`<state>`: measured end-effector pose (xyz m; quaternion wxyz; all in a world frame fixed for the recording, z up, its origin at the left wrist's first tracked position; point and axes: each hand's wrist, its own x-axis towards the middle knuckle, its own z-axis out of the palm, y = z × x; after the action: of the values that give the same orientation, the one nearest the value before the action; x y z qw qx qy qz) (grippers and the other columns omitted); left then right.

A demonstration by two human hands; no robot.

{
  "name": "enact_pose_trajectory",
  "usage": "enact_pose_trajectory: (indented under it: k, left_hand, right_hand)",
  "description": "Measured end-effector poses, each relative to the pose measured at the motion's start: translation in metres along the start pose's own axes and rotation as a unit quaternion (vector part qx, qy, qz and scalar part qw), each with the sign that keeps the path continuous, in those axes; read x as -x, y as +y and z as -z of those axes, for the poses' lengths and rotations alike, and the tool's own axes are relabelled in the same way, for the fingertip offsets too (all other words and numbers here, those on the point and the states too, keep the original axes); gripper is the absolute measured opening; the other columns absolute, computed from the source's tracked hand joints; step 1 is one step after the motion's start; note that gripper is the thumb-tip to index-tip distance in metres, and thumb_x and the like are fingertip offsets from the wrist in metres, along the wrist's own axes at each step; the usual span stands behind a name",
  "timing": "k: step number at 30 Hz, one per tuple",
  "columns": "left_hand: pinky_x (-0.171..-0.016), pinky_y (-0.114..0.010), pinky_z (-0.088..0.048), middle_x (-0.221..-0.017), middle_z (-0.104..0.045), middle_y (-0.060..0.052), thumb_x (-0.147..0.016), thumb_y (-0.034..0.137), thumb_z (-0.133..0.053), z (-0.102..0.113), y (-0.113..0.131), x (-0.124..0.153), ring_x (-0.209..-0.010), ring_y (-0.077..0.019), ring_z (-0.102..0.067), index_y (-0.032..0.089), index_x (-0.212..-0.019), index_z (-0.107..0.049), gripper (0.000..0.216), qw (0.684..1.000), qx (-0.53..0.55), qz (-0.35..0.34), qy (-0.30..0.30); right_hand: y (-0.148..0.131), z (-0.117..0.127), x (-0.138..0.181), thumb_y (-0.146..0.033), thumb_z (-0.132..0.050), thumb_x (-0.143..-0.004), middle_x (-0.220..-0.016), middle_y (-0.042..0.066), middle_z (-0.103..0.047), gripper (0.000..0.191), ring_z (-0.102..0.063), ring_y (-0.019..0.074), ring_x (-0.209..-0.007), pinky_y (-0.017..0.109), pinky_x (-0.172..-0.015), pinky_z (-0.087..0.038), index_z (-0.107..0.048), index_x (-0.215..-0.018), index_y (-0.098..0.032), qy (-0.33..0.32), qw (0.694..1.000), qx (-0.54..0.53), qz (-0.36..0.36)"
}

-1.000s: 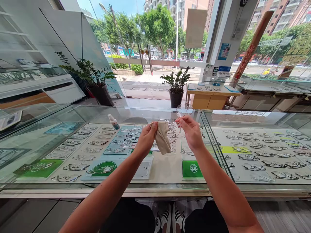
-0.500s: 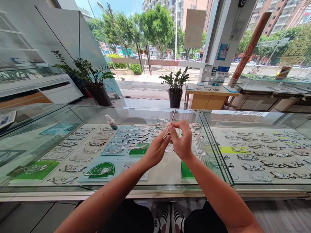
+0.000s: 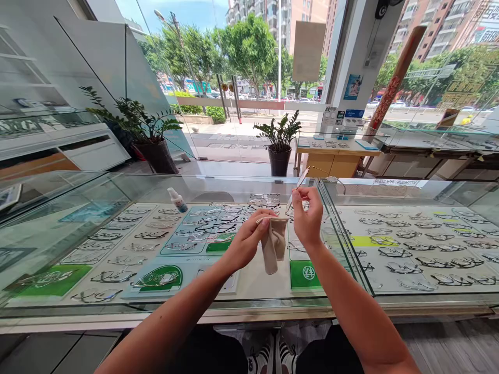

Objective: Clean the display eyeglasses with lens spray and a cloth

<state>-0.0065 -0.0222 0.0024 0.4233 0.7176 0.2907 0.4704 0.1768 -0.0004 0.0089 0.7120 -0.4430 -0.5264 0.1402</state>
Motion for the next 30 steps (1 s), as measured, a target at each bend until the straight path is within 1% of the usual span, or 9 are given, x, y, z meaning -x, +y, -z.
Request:
enact_pose_trajectory:
  k: [3, 6, 9, 12, 15, 18, 21, 25, 30]
  left_hand:
    - [-0.072, -0.031, -0.045, -0.079, -0.06, -0.003, -0.104, 0.064, -0.052, 0.01, -0.003, -0.005, -0.074, -0.0183, -0.054, 0.019, -0.076, -0.061, 0.054, 0.994, 0.014, 0.066, -0.082]
    - [-0.063, -0.028, -0.038, -0.07, -0.052, 0.0, -0.101, 0.066, -0.054, 0.012, -0.009, -0.006, -0.066, -0.0154, -0.045, 0.02, -0.073, -0.058, 0.055, 0.976, 0.011, 0.095, -0.194]
    - [-0.061, -0.027, -0.037, -0.068, -0.05, 0.001, -0.1, 0.064, -0.057, 0.007, -0.016, -0.005, -0.065, -0.0146, -0.043, 0.02, -0.071, -0.059, 0.053, 0.97, -0.009, 0.076, -0.23]
    - [-0.06, -0.026, -0.037, -0.069, -0.053, 0.001, -0.097, 0.067, -0.061, 0.008, -0.022, -0.008, -0.065, -0.0135, -0.044, 0.018, -0.073, -0.061, 0.054, 0.976, 0.019, 0.092, -0.194]
    - [-0.057, -0.023, -0.038, -0.071, -0.057, 0.0, -0.09, 0.072, -0.069, 0.017, -0.027, -0.015, -0.063, -0.012, -0.047, 0.016, -0.081, -0.067, 0.056, 0.98, 0.087, 0.148, -0.099]
    - [-0.059, -0.022, -0.045, -0.074, -0.063, 0.0, -0.078, 0.071, -0.083, 0.03, -0.03, -0.023, -0.063, -0.0114, -0.053, 0.016, -0.093, -0.073, 0.058, 0.957, 0.202, 0.206, 0.018]
    - [-0.068, -0.024, -0.055, -0.085, -0.072, -0.004, -0.075, 0.056, -0.091, 0.039, -0.03, -0.029, -0.073, -0.0135, -0.064, 0.015, -0.102, -0.076, 0.051, 0.922, 0.308, 0.219, 0.086]
    - [-0.081, -0.026, -0.06, -0.097, -0.078, -0.008, -0.079, 0.035, -0.092, 0.041, -0.027, -0.031, -0.085, -0.0156, -0.072, 0.014, -0.105, -0.079, 0.035, 0.898, 0.374, 0.212, 0.097]
    - [-0.08, -0.026, -0.059, -0.095, -0.079, -0.007, -0.077, 0.041, -0.095, 0.039, -0.026, -0.031, -0.081, -0.0143, -0.072, 0.014, -0.102, -0.08, 0.04, 0.911, 0.37, 0.164, 0.078]
  right_hand:
    - [0.003, 0.003, -0.005, -0.047, -0.069, -0.1, -0.094, 0.003, -0.068, 0.022, -0.061, 0.0209, -0.09, 0.038, -0.089, -0.048, -0.067, -0.093, -0.026, -0.029, 0.998, -0.045, -0.025]
    - [0.004, 0.006, -0.01, -0.045, -0.07, -0.097, -0.09, 0.001, -0.067, 0.02, -0.06, 0.0201, -0.088, 0.036, -0.087, -0.048, -0.067, -0.09, -0.026, -0.086, 0.99, -0.104, -0.051]
    - [0.004, 0.012, -0.015, -0.044, -0.072, -0.095, -0.089, 0.001, -0.068, 0.019, -0.059, 0.0195, -0.086, 0.035, -0.085, -0.049, -0.069, -0.089, -0.026, -0.158, 0.972, -0.15, -0.085]
    - [0.0, 0.017, -0.021, -0.041, -0.074, -0.092, -0.087, 0.0, -0.067, 0.017, -0.057, 0.0188, -0.083, 0.035, -0.084, -0.049, -0.07, -0.086, -0.026, -0.195, 0.956, -0.184, -0.115]
    - [-0.004, 0.019, -0.024, -0.039, -0.076, -0.09, -0.086, 0.0, -0.066, 0.015, -0.057, 0.0187, -0.085, 0.034, -0.086, -0.048, -0.072, -0.083, -0.027, -0.201, 0.949, -0.208, -0.125]
    - [-0.005, 0.017, -0.022, -0.041, -0.075, -0.09, -0.087, 0.001, -0.066, 0.017, -0.057, 0.0195, -0.086, 0.036, -0.087, -0.049, -0.073, -0.082, -0.026, -0.23, 0.942, -0.208, -0.128]
    - [0.0, 0.011, -0.016, -0.043, -0.074, -0.091, -0.087, 0.001, -0.066, 0.02, -0.058, 0.0196, -0.087, 0.036, -0.088, -0.048, -0.072, -0.082, -0.025, -0.264, 0.935, -0.201, -0.127]
    - [0.008, 0.005, -0.008, -0.045, -0.074, -0.093, -0.087, 0.002, -0.067, 0.023, -0.06, 0.0201, -0.089, 0.036, -0.089, -0.048, -0.073, -0.085, -0.024, -0.309, 0.921, -0.193, -0.138]
    - [0.011, 0.001, -0.005, -0.045, -0.073, -0.094, -0.087, 0.002, -0.068, 0.024, -0.059, 0.0196, -0.088, 0.035, -0.087, -0.048, -0.075, -0.084, -0.023, -0.348, 0.906, -0.19, -0.146]
